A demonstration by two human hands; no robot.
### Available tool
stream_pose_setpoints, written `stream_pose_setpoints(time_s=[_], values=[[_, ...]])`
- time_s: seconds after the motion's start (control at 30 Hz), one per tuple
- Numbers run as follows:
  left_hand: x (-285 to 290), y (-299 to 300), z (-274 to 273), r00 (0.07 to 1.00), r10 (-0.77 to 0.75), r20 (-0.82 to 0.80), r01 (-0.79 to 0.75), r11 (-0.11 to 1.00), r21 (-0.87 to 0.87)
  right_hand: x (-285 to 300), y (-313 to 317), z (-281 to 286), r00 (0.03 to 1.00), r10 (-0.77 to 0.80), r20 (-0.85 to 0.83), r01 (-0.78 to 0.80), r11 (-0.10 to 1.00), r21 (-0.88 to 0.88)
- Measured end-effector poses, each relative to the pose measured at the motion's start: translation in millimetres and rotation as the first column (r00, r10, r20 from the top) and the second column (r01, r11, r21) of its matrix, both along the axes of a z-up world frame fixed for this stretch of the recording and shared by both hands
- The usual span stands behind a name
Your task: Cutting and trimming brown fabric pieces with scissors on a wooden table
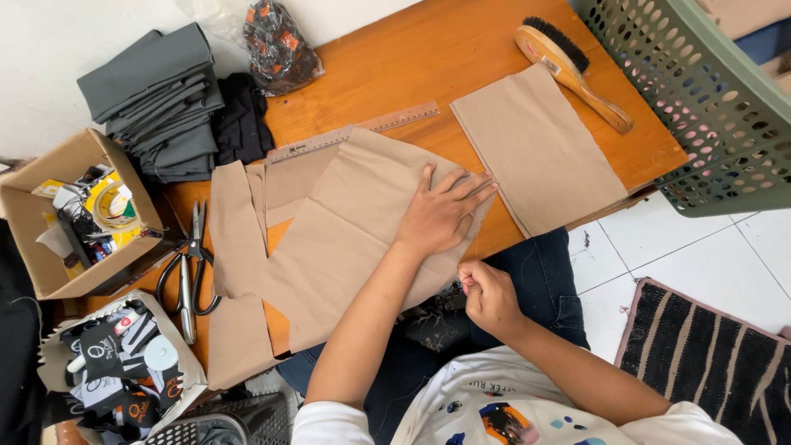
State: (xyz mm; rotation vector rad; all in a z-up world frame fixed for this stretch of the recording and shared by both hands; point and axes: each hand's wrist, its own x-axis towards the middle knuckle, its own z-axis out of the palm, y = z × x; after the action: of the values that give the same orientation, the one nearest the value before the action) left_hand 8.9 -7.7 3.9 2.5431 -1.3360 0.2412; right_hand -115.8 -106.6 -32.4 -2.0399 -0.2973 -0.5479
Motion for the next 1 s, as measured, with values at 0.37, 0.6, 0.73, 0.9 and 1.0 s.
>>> stream_pose_setpoints(time_s=[0.37, 0.6, 0.73, 0.9, 1.0], values=[[5, -8, 6, 1.0, 0.007, -0.012, -0.006, 0.999, 0.05, 0, -27, 53, 0.955, -0.294, 0.05, 0.287, 0.861, -0.421], [39, -30, -23, 0.997, -0.069, -0.031, 0.068, 0.997, -0.036, 3, -28, 39, 0.95, -0.311, 0.009, 0.274, 0.82, -0.503], [43, -30, -15, 0.984, -0.08, -0.158, 0.066, 0.993, -0.096, 3, -27, 41, 0.946, -0.324, -0.025, 0.276, 0.842, -0.464], [43, -17, 24, 0.672, -0.28, -0.686, -0.142, 0.86, -0.49, 9, -31, 26, 0.93, -0.362, -0.062, 0.301, 0.848, -0.437], [50, -16, 1, 0.526, -0.304, -0.794, -0.353, 0.771, -0.53, 18, -19, 62, 0.916, -0.385, -0.108, 0.317, 0.864, -0.392]])
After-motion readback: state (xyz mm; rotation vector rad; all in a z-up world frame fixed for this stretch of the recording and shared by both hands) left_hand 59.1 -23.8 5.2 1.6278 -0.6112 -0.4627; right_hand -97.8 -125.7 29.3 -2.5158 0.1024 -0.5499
